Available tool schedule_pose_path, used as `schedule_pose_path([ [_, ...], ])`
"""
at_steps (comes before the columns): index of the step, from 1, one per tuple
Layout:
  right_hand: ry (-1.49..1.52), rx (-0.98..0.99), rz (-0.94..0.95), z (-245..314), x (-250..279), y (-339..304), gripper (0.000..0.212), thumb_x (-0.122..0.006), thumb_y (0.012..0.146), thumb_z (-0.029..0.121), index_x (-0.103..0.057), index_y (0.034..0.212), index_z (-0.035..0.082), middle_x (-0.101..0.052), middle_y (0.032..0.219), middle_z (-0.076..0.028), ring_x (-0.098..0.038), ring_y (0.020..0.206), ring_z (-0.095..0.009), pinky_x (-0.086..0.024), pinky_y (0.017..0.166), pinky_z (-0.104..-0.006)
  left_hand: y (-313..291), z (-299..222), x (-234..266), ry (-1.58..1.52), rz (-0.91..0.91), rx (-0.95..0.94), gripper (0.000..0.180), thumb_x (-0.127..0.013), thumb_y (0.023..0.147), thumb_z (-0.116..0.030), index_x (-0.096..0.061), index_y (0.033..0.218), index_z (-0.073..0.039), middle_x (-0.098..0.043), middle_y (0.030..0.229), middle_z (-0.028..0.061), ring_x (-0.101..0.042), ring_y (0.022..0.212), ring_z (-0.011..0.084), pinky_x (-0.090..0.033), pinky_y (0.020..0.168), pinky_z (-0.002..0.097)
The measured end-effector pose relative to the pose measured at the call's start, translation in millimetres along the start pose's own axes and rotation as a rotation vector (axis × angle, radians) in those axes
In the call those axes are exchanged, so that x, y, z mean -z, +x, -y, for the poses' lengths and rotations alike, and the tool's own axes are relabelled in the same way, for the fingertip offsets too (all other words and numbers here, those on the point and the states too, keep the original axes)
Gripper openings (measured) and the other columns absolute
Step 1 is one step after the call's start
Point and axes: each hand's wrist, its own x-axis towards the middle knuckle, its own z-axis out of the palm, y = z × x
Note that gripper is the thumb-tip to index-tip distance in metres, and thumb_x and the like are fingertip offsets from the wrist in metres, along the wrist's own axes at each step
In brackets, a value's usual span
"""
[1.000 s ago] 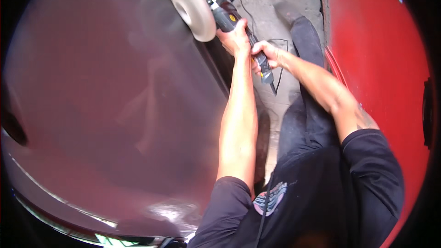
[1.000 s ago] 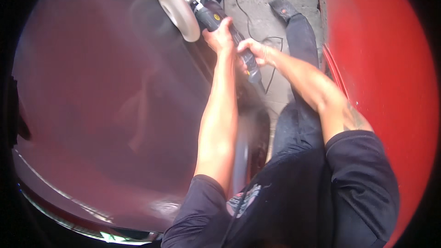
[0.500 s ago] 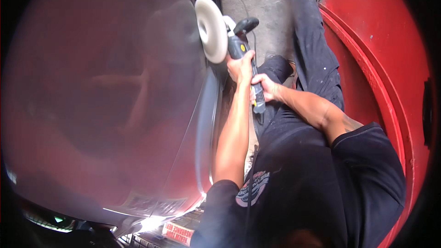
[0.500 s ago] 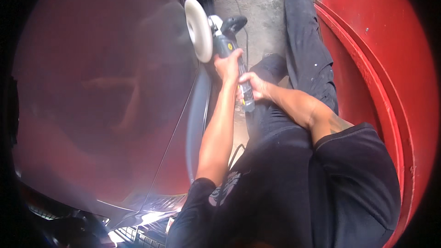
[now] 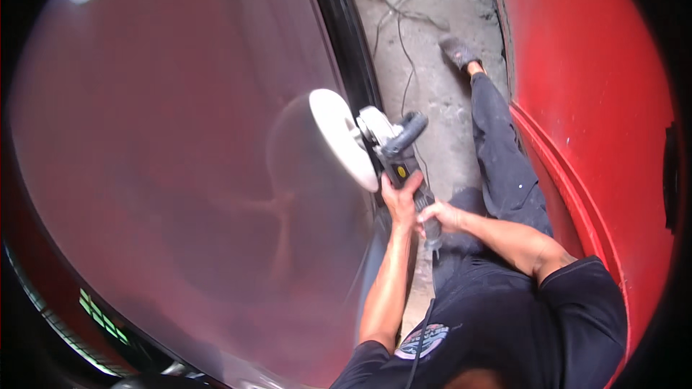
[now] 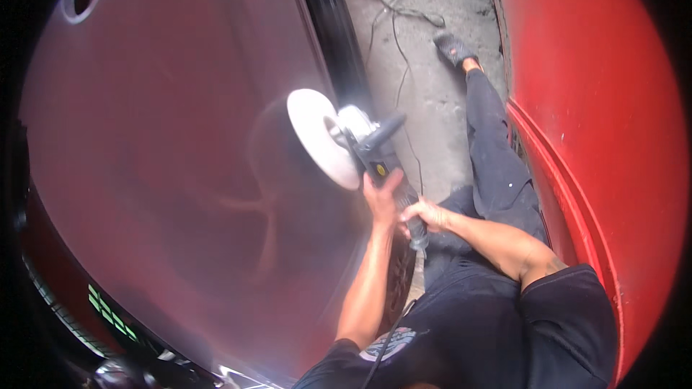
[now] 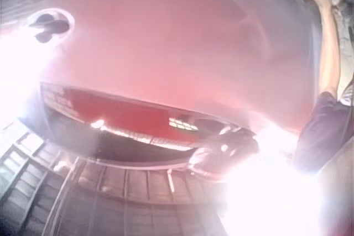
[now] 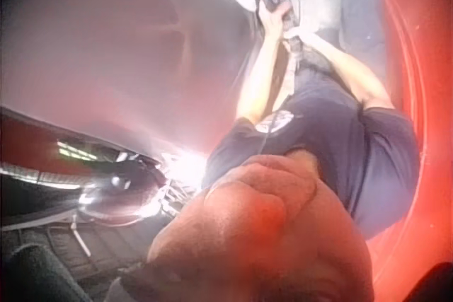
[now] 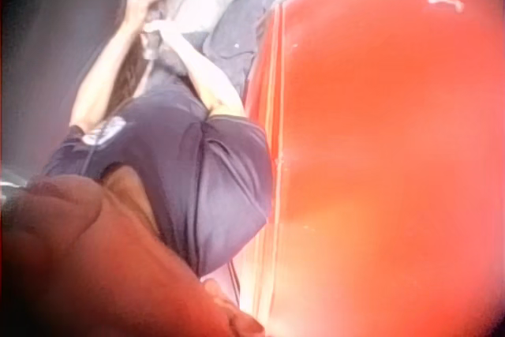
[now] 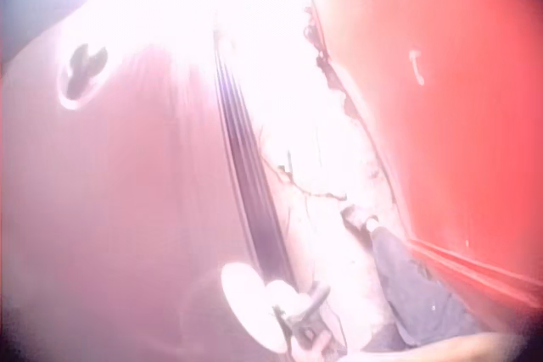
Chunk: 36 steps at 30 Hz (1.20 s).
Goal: The person uses a rotary polisher with a white pad to buff the side panels of a maroon car. They move the tool in circular motions across the front door and rear quarter panel, maintaining consistent contact with the vehicle's surface.
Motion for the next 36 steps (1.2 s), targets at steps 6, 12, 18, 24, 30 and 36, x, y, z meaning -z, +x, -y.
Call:
schedule_pose_path([
  [6, -0.469, 0.420, -0.144, 259.1, -55.5, 27.9, 0.017, -0.065, 0.079, 0.018, -0.069, 0.078, 0.001, -0.066, 0.068, -0.012, -0.065, 0.060, -0.021, -0.053, 0.058, -0.0363, 153.5, -177.1, -102.7, -0.277, 0.262, -0.252, 0.054, -0.081, 0.084, -0.020, -0.058, 0.130, -0.001, -0.065, 0.113, 0.0032, -0.061, 0.097, 0.0142, -0.052, 0.089, 0.0314],
  [12, -0.526, 0.536, -0.087, 502.7, -92.5, 31.6, 0.019, -0.063, 0.085, 0.019, -0.067, 0.081, 0.001, -0.066, 0.070, -0.014, -0.064, 0.058, -0.025, -0.054, 0.057, -0.0387, 309.4, -323.9, -209.1, -0.364, 0.518, -0.415, 0.051, -0.080, 0.086, -0.019, -0.058, 0.130, -0.004, -0.063, 0.108, 0.0019, -0.062, 0.092, 0.0139, -0.053, 0.083, 0.0305],
  [18, -0.419, 0.440, -0.120, 566.6, -129.9, 18.0, 0.026, -0.069, 0.087, 0.026, -0.063, 0.098, 0.003, -0.065, 0.080, -0.011, -0.064, 0.065, -0.024, -0.055, 0.064, -0.0423, 348.7, -382.0, -238.0, -0.305, 0.463, -0.382, 0.048, -0.087, 0.082, -0.021, -0.064, 0.121, -0.004, -0.068, 0.099, 0.0022, -0.067, 0.080, 0.0153, -0.057, 0.073, 0.0331],
  [24, -0.476, 0.428, -0.009, 394.2, -93.3, 37.1, 0.025, -0.066, 0.085, 0.021, -0.062, 0.099, 0.000, -0.063, 0.078, -0.011, -0.064, 0.067, -0.021, -0.055, 0.066, -0.0371, 238.1, -260.1, -139.8, -0.288, 0.355, -0.429, 0.040, -0.085, 0.078, -0.018, -0.068, 0.111, -0.002, -0.070, 0.095, 0.0008, -0.065, 0.080, 0.0139, -0.055, 0.075, 0.0311],
  [30, -0.743, 0.391, -0.063, 84.7, 20.4, 32.0, 0.021, -0.069, 0.080, 0.011, -0.064, 0.098, 0.001, -0.068, 0.078, -0.006, -0.068, 0.078, -0.018, -0.054, 0.074, -0.0348, 45.4, -50.3, -12.2, -0.054, 0.170, -0.300, 0.058, -0.085, 0.073, -0.019, -0.065, 0.123, 0.003, -0.070, 0.106, 0.0073, -0.065, 0.096, 0.0173, -0.055, 0.084, 0.0342],
  [36, -0.811, -0.091, -0.042, -120.4, 61.5, -17.9, 0.057, -0.086, 0.075, 0.020, -0.065, 0.123, -0.001, -0.072, 0.102, -0.011, -0.067, 0.102, -0.023, -0.051, 0.097, -0.0395, -132.0, 187.5, 106.4, 0.515, -0.062, -0.517, 0.033, -0.081, 0.088, -0.013, -0.075, 0.120, -0.006, -0.075, 0.120, 0.0092, -0.070, 0.108, 0.0243, -0.055, 0.095, 0.0384],
])
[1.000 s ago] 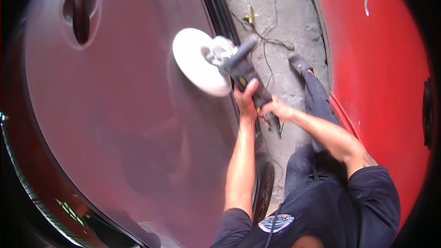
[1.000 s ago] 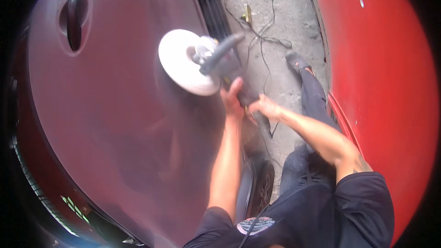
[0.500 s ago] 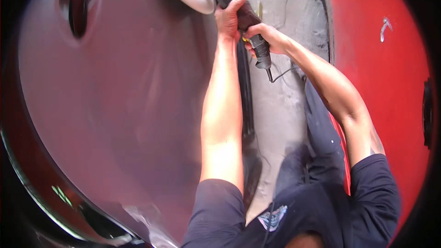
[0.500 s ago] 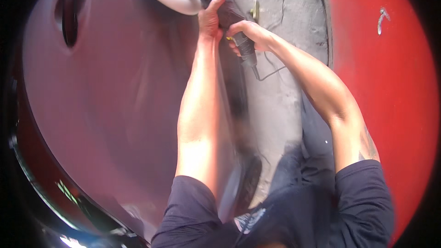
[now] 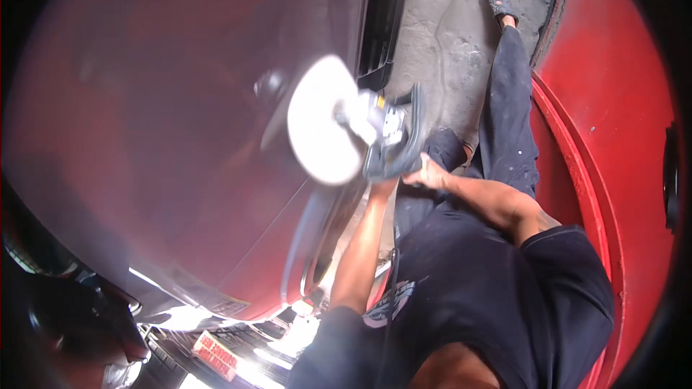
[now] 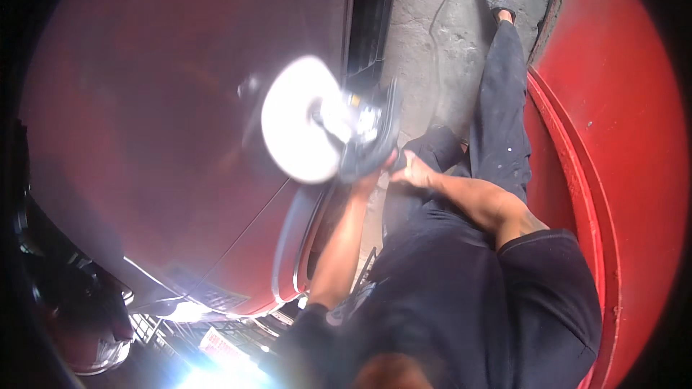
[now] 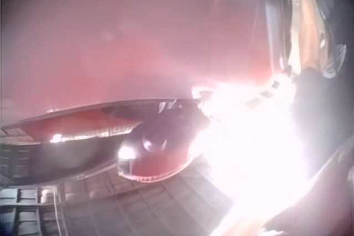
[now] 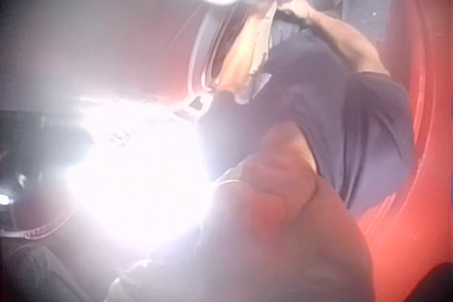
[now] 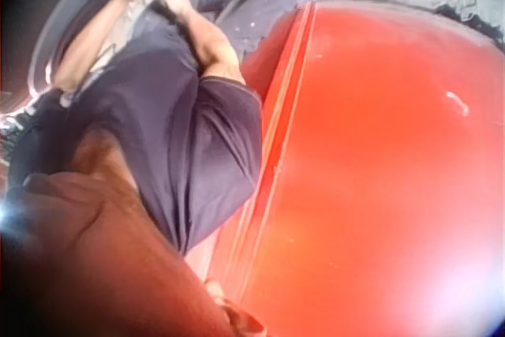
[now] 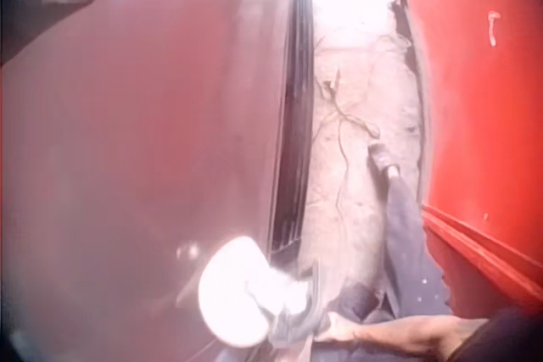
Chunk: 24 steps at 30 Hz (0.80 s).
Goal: The person uses a rotary polisher with a white pad to buff the side panels of a maroon car. They move the tool in circular motions across the front door and rear quarter panel, maintaining consistent contact with the vehicle's surface.
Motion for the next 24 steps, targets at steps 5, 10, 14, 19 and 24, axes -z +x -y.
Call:
schedule_pose_path([
  [5, -0.288, 0.245, 0.032, -30.2, 3.2, -2.4, 0.057, -0.084, 0.075, 0.018, -0.066, 0.128, 0.004, -0.075, 0.109, -0.015, -0.069, 0.099, -0.025, -0.054, 0.092, -0.0388, -44.3, -38.4, 22.3, 0.500, 0.132, -0.066, 0.047, -0.082, 0.088, -0.036, -0.072, 0.126, -0.011, -0.073, 0.118, 0.0075, -0.071, 0.104, 0.0234, -0.057, 0.089, 0.0370],
  [10, -0.376, 0.321, -0.079, 63.5, 47.4, 11.7, 0.048, -0.079, 0.075, 0.015, -0.067, 0.120, 0.003, -0.076, 0.103, -0.013, -0.068, 0.091, -0.023, -0.054, 0.088, -0.0387, 46.6, -78.0, 26.8, 0.094, 0.434, 0.454, 0.051, -0.068, 0.099, -0.026, -0.053, 0.144, -0.006, -0.057, 0.141, 0.0047, -0.056, 0.124, 0.0183, -0.048, 0.104, 0.0371],
  [14, -0.355, 0.625, -0.198, 178.3, 123.7, 23.6, 0.034, -0.076, 0.077, 0.015, -0.069, 0.108, 0.004, -0.073, 0.092, -0.008, -0.061, 0.082, -0.018, -0.054, 0.082, -0.0373, 156.1, -59.6, 1.1, 0.178, -0.033, -0.226, 0.043, -0.071, 0.097, -0.020, -0.059, 0.135, -0.004, -0.060, 0.134, 0.0062, -0.057, 0.122, 0.0195, -0.049, 0.103, 0.0376],
  [19, -0.279, 0.562, -0.230, 335.8, 231.6, 16.4, 0.028, -0.080, 0.073, 0.009, -0.071, 0.099, 0.003, -0.072, 0.086, -0.002, -0.064, 0.081, -0.011, -0.054, 0.074, -0.0331, 378.4, -177.5, -41.8, -0.176, 0.128, -0.089, 0.042, -0.081, 0.091, -0.019, -0.065, 0.126, -0.003, -0.066, 0.119, 0.0034, -0.062, 0.109, 0.0187, -0.052, 0.096, 0.0364],
  [24, -0.325, 0.662, -0.288, 518.2, 336.1, -19.7, 0.004, -0.070, 0.073, 0.007, -0.073, 0.072, 0.005, -0.071, 0.078, -0.004, -0.067, 0.073, -0.014, -0.053, 0.068, -0.0322, 592.9, -324.8, -96.4, -0.760, 0.173, -0.108, 0.045, -0.082, 0.084, -0.009, -0.063, 0.124, -0.003, -0.066, 0.111, 0.0038, -0.065, 0.099, 0.0175, -0.055, 0.084, 0.0342],
])
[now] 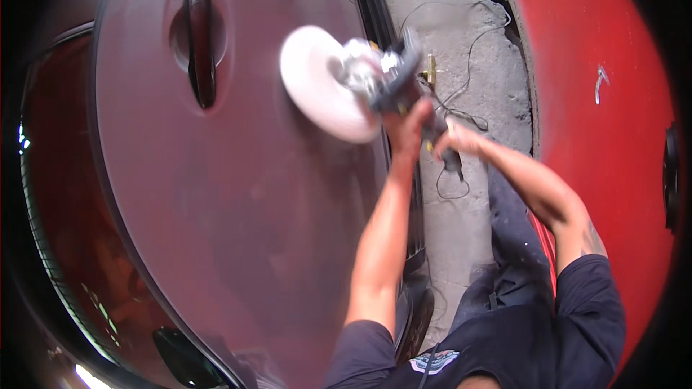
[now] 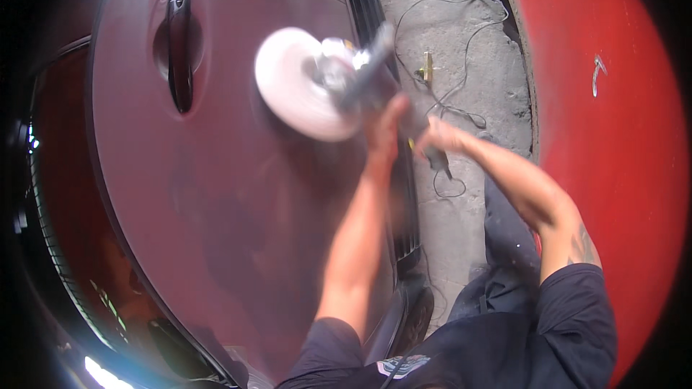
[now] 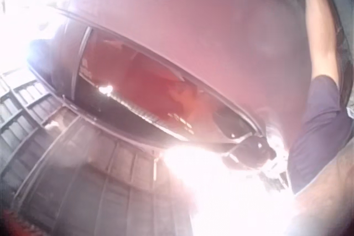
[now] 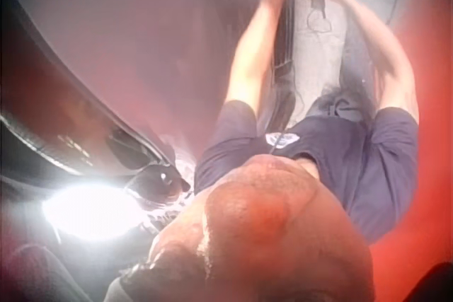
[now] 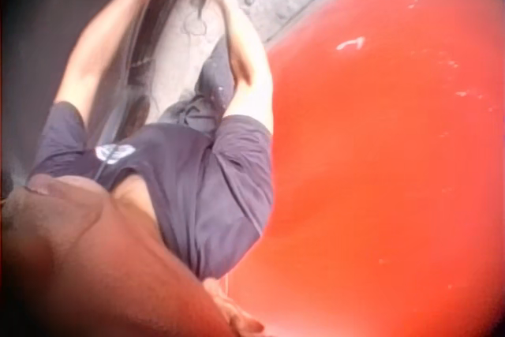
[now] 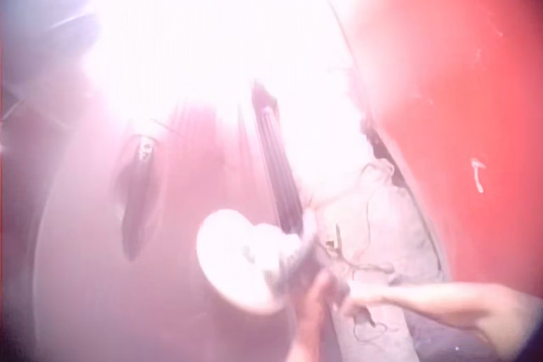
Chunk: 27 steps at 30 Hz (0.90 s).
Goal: The person uses a rotary polisher with a white pad to buff the side panels of a maroon car. They move the tool in circular motions across the front door and rear quarter panel, maintaining consistent contact with the vehicle's surface.
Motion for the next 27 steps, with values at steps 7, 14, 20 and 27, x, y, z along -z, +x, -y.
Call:
schedule_pose_path([
  [7, 0.528, -0.091, -0.088, 98.1, 43.4, 73.8, 0.019, -0.065, 0.084, 0.016, -0.065, 0.092, -0.002, -0.066, 0.078, -0.014, -0.066, 0.066, -0.025, -0.055, 0.062, -0.0408, 143.4, -66.0, -41.6, 0.068, -0.032, -0.055, 0.027, -0.084, 0.080, -0.011, -0.071, 0.101, -0.002, -0.071, 0.091, 0.0031, -0.067, 0.074, 0.0151, -0.055, 0.068, 0.0317],
  [14, 0.390, 0.109, -0.019, -33.1, -112.9, -12.6, 0.014, -0.066, 0.075, 0.008, -0.066, 0.086, 0.001, -0.068, 0.077, -0.008, -0.067, 0.068, -0.020, -0.053, 0.063, -0.0355, -89.9, -69.1, 17.2, 0.149, -0.123, -0.065, 0.034, -0.088, 0.080, -0.013, -0.069, 0.106, -0.001, -0.070, 0.103, 0.0070, -0.066, 0.086, 0.0144, -0.056, 0.075, 0.0315],
  [20, 0.210, -0.064, -0.030, -123.6, -304.5, -203.9, 0.029, -0.080, 0.076, 0.010, -0.070, 0.102, 0.000, -0.072, 0.088, -0.006, -0.067, 0.084, -0.015, -0.056, 0.076, -0.0359, -388.8, 0.9, 116.2, 0.352, -0.118, 0.329, 0.035, -0.081, 0.091, -0.011, -0.072, 0.124, -0.002, -0.074, 0.116, 0.0047, -0.068, 0.105, 0.0172, -0.056, 0.091, 0.0336],
  [27, -0.221, -0.174, 0.286, -149.3, -352.7, -300.0, 0.055, -0.088, 0.066, 0.027, -0.066, 0.112, 0.007, -0.074, 0.094, -0.020, -0.073, 0.091, -0.041, -0.055, 0.080, -0.0482, -544.5, -58.5, 92.8, 0.843, -0.189, 0.283, 0.053, -0.083, 0.089, -0.028, -0.066, 0.134, -0.005, -0.071, 0.122, 0.0130, -0.065, 0.115, 0.0313, -0.050, 0.102, 0.0448],
])
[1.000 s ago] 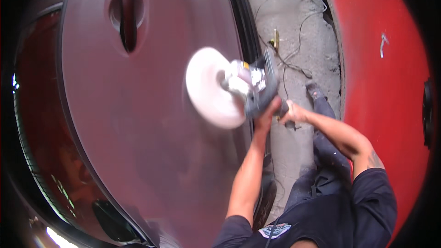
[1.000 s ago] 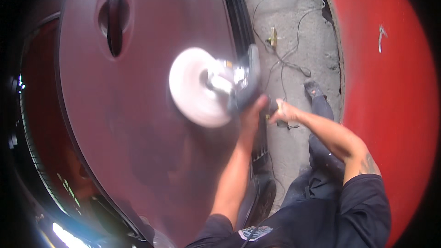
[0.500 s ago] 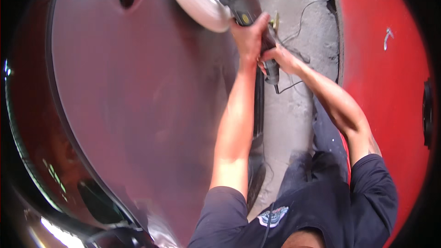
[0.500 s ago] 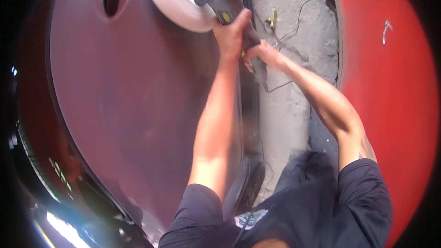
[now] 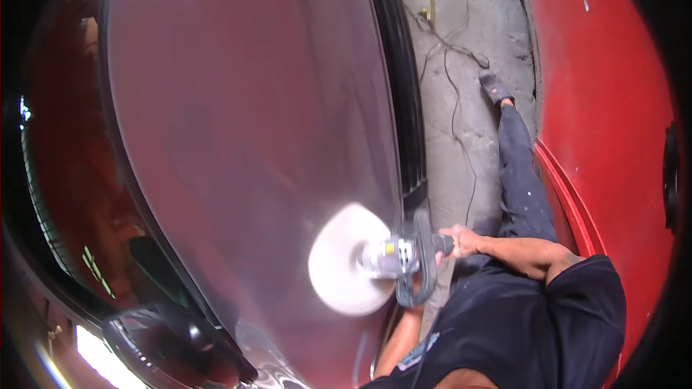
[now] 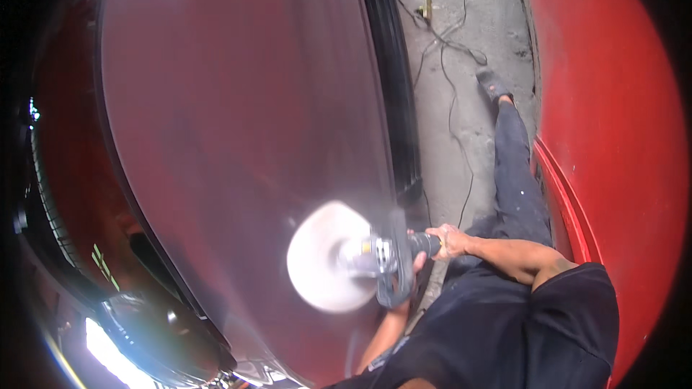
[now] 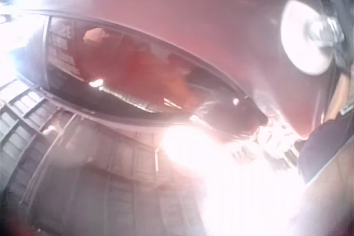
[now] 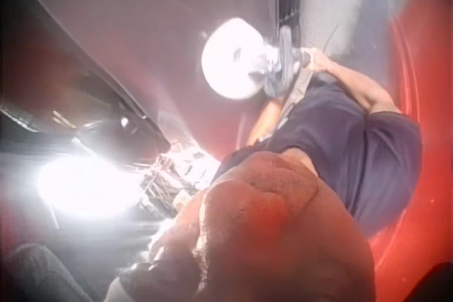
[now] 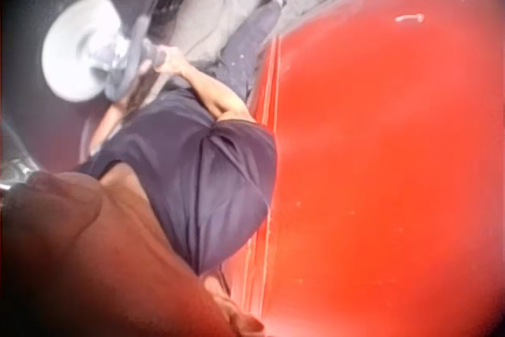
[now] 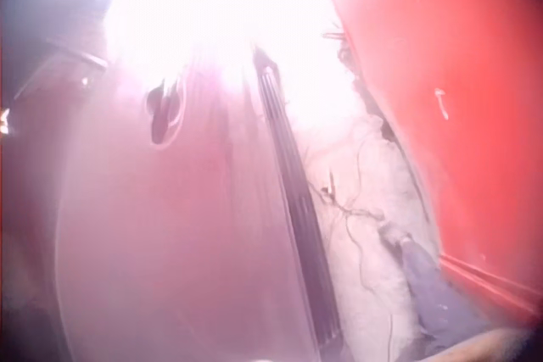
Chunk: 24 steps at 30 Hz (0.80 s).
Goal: The person uses a rotary polisher with a white pad to buff the side panels of a maroon car. They move the tool in circular motions across the front door and rear quarter panel, maintaining consistent contact with the vehicle's surface.
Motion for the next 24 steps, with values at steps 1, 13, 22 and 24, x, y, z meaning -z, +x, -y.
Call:
schedule_pose_path([
  [1, -0.090, 0.030, 0.013, 9.2, 16.5, 8.2, 0.056, -0.089, 0.063, 0.030, -0.064, 0.109, 0.007, -0.073, 0.090, -0.021, -0.070, 0.092, -0.044, -0.055, 0.079, -0.0512, 9.9, -10.4, -0.8, -0.037, -0.043, -0.015, 0.052, -0.081, 0.091, -0.029, -0.065, 0.134, -0.005, -0.071, 0.121, 0.0143, -0.065, 0.113, 0.0333, -0.049, 0.102, 0.0465],
  [13, 0.193, 0.098, -0.414, 155.3, 356.3, 125.9, 0.016, -0.074, 0.065, 0.007, -0.067, 0.079, 0.003, -0.068, 0.071, -0.004, -0.062, 0.065, -0.013, -0.051, 0.061, -0.0330, 391.1, -222.3, -54.3, -0.845, 0.039, -0.335, 0.052, -0.088, 0.078, -0.019, -0.064, 0.122, -0.001, -0.067, 0.112, 0.0081, -0.065, 0.098, 0.0175, -0.055, 0.084, 0.0338],
  [22, 0.347, 0.215, -0.379, 145.4, 257.7, 95.4, 0.012, -0.069, 0.071, 0.006, -0.070, 0.082, 0.001, -0.070, 0.073, -0.008, -0.068, 0.068, -0.017, -0.054, 0.062, -0.0338, 304.0, -179.2, -27.4, -0.698, 0.062, -0.281, 0.051, -0.082, 0.084, -0.014, -0.061, 0.129, -0.002, -0.064, 0.122, 0.0080, -0.062, 0.109, 0.0195, -0.052, 0.093, 0.0352],
  [24, 0.340, 0.189, -0.247, 125.7, 191.3, 73.7, 0.025, -0.077, 0.071, 0.012, -0.071, 0.094, 0.003, -0.073, 0.081, -0.006, -0.068, 0.073, -0.015, -0.055, 0.066, -0.0340, 216.5, -129.3, -8.5, -0.646, 0.080, 0.118, 0.040, -0.082, 0.089, -0.022, -0.070, 0.122, -0.004, -0.068, 0.119, 0.0054, -0.065, 0.108, 0.0222, -0.054, 0.092, 0.0398],
])
